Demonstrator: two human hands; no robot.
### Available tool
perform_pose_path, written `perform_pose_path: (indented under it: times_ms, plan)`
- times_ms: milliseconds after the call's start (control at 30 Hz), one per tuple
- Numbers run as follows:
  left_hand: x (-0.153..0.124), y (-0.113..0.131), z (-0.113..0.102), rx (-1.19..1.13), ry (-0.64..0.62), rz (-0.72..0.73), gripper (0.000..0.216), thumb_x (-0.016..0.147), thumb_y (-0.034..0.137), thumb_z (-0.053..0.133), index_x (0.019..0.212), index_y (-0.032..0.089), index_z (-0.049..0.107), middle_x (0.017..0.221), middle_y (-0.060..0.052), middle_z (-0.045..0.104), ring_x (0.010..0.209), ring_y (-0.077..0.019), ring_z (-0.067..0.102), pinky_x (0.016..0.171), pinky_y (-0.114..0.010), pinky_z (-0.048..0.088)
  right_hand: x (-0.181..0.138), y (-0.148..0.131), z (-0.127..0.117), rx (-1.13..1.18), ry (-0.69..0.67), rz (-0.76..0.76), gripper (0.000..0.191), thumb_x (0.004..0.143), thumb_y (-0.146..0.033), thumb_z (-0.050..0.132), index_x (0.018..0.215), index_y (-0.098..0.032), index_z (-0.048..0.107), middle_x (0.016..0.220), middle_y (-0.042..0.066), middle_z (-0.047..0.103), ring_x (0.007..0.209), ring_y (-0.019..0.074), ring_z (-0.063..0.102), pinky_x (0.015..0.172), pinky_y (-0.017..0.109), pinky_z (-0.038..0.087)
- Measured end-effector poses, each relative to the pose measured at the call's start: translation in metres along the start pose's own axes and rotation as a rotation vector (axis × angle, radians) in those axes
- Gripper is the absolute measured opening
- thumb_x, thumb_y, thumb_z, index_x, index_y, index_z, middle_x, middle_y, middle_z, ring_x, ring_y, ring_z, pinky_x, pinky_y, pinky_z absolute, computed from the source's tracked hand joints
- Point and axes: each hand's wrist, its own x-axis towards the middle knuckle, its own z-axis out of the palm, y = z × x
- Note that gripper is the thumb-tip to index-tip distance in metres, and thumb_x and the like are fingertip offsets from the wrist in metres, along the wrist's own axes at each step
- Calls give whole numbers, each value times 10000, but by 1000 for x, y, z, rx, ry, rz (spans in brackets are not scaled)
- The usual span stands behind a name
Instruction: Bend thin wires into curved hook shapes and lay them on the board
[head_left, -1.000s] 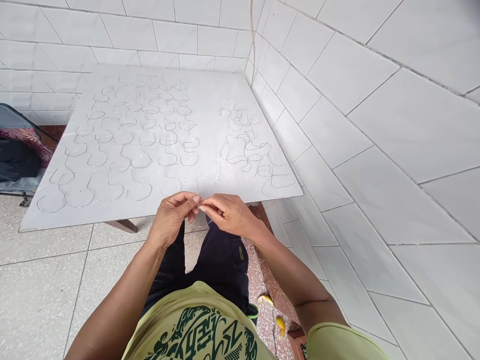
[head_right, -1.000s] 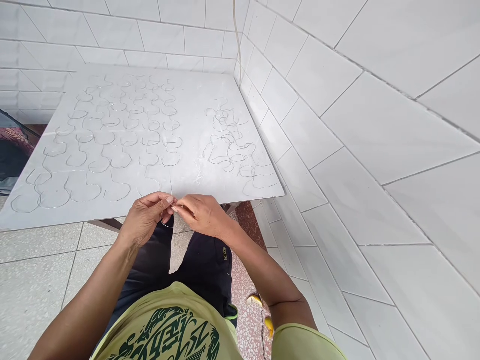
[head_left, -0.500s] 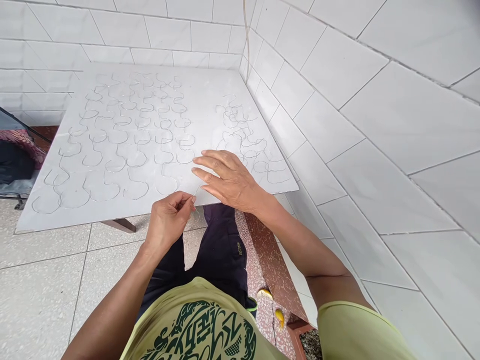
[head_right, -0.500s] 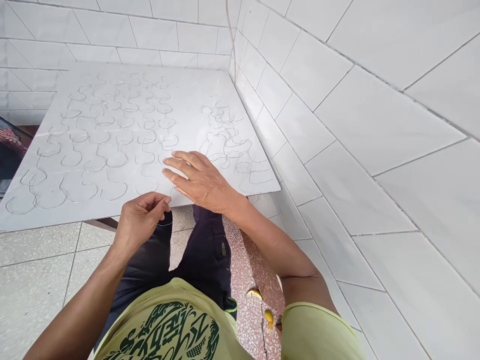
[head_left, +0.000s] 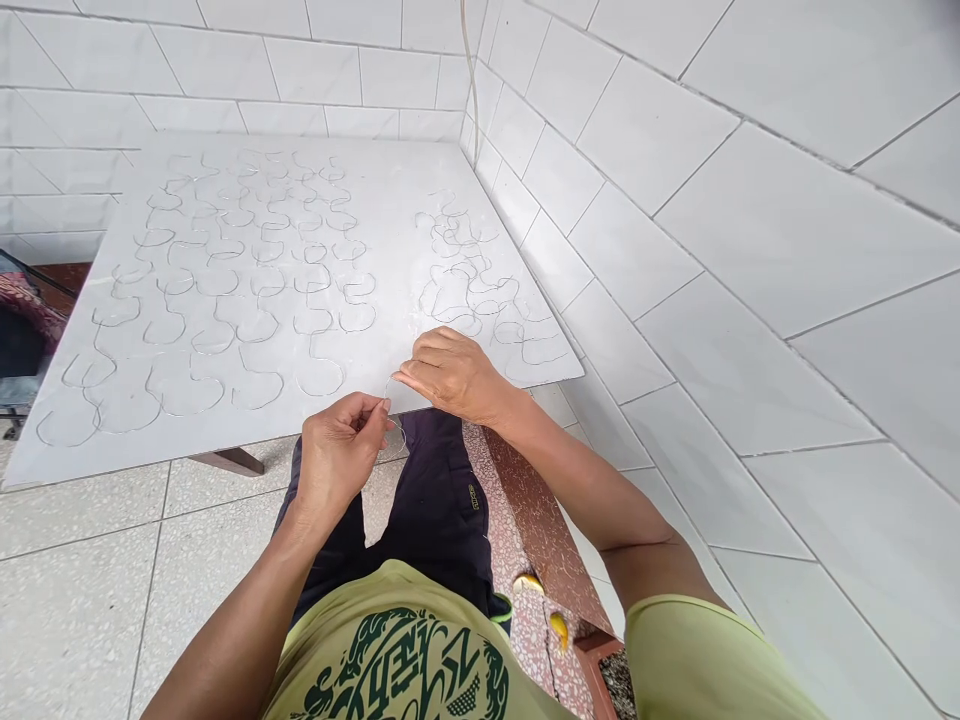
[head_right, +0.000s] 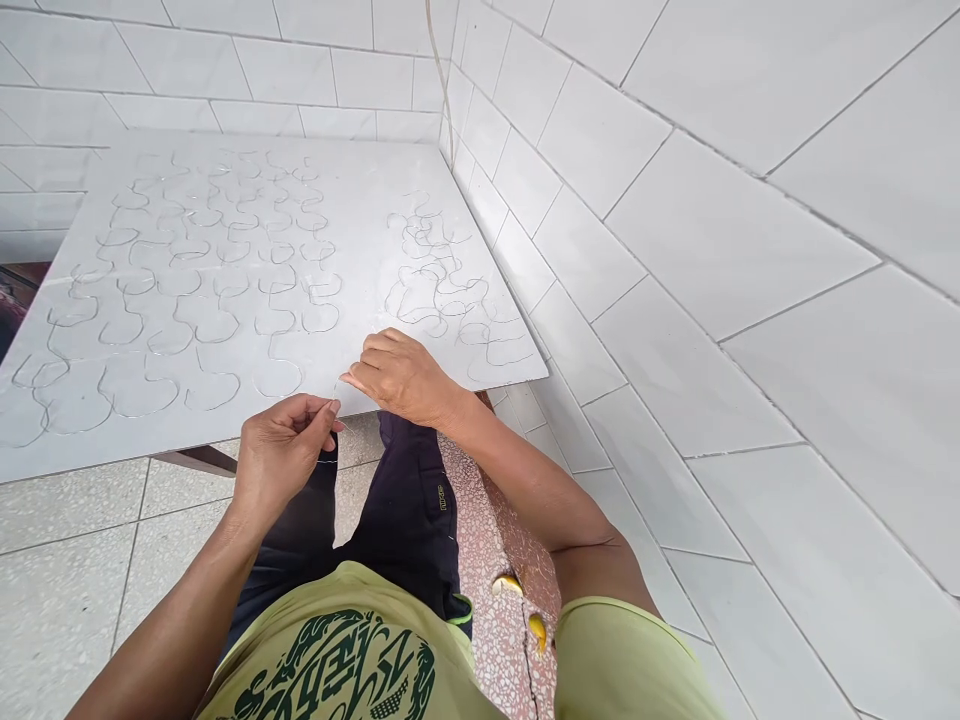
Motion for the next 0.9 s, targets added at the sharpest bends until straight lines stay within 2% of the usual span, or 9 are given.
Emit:
perform_pose_path:
  times_ms: [100, 233, 333, 400, 433, 533, 667, 800, 900]
  plan:
    - [-2, 3, 4, -42, 18, -4, 230, 935, 352, 676, 769, 200, 726, 673, 5, 717, 545, -120, 609, 535, -240, 454, 1, -10, 5, 25, 6, 79, 450, 1115, -308, 442, 694, -198, 557, 666, 26, 544, 723, 180, 477, 717, 346, 401]
    - [-1, 3, 7, -108, 35, -73, 264, 937, 394, 682, 770, 196, 727, 595, 18, 669, 427, -95, 518, 436, -232, 387, 2, -14, 4, 134, -40, 182, 457, 1118, -313, 418, 705, -198, 578, 661, 34, 576, 720, 184, 515, 714, 349, 405]
    - [1, 2, 5, -181, 53, -109, 258, 925, 407, 702, 793, 187, 731, 645, 5, 704, 381, -82, 499, 400, -232, 386, 1, -9, -7, 320, -28, 280, 264, 1078, -394, 533, 1026, -190, 692, 914, 70, 736, 903, 212, 636, 808, 360, 472]
    - [4, 2, 3, -227, 65, -112, 259, 917, 411, 714, 802, 180, 737, 697, -17, 734, 407, -92, 549, 421, -234, 435, -3, -5, -14, 467, 11, 434, 347, 1037, -462, 599, 1262, -204, 653, 1092, 80, 762, 1012, 223, 672, 870, 367, 507]
    - [5, 1, 2, -251, 69, -115, 266, 913, 417, 719, 803, 176, 740, 717, -28, 744, 428, -101, 576, 434, -237, 461, -5, -4, -17, 533, 18, 528, 385, 1029, -483, 601, 1300, -212, 644, 1115, 77, 765, 1017, 222, 685, 876, 366, 518]
    - [9, -1, 1, -329, 76, -135, 297, 893, 447, 739, 794, 167, 741, 763, -56, 761, 520, -142, 659, 482, -260, 539, -13, -10, -19, 749, -79, 726, 354, 1037, -500, 558, 1148, -204, 718, 1029, 60, 779, 922, 202, 713, 816, 334, 535]
    - [13, -5, 3, -415, 79, -141, 312, 871, 462, 762, 792, 161, 740, 796, -69, 768, 621, -181, 712, 580, -317, 627, -20, -29, -9, 1063, -276, 797, 387, 993, -539, 609, 958, -177, 739, 931, 59, 779, 802, 174, 717, 714, 286, 537]
    - [17, -9, 3, -447, 67, -161, 345, 861, 488, 771, 819, 146, 752, 818, -84, 779, 630, -178, 720, 648, -338, 647, -21, -42, 0, 1202, -274, 837, 408, 970, -542, 638, 852, -161, 728, 824, 56, 767, 691, 140, 692, 670, 258, 537]
    - [19, -10, -1, -480, 51, -194, 425, 873, 548, 745, 932, 128, 769, 932, -123, 800, 728, -214, 760, 675, -354, 653, -22, -40, 2, 1210, -236, 848, 384, 961, -520, 657, 850, -160, 734, 789, 48, 757, 669, 134, 687, 663, 254, 546]
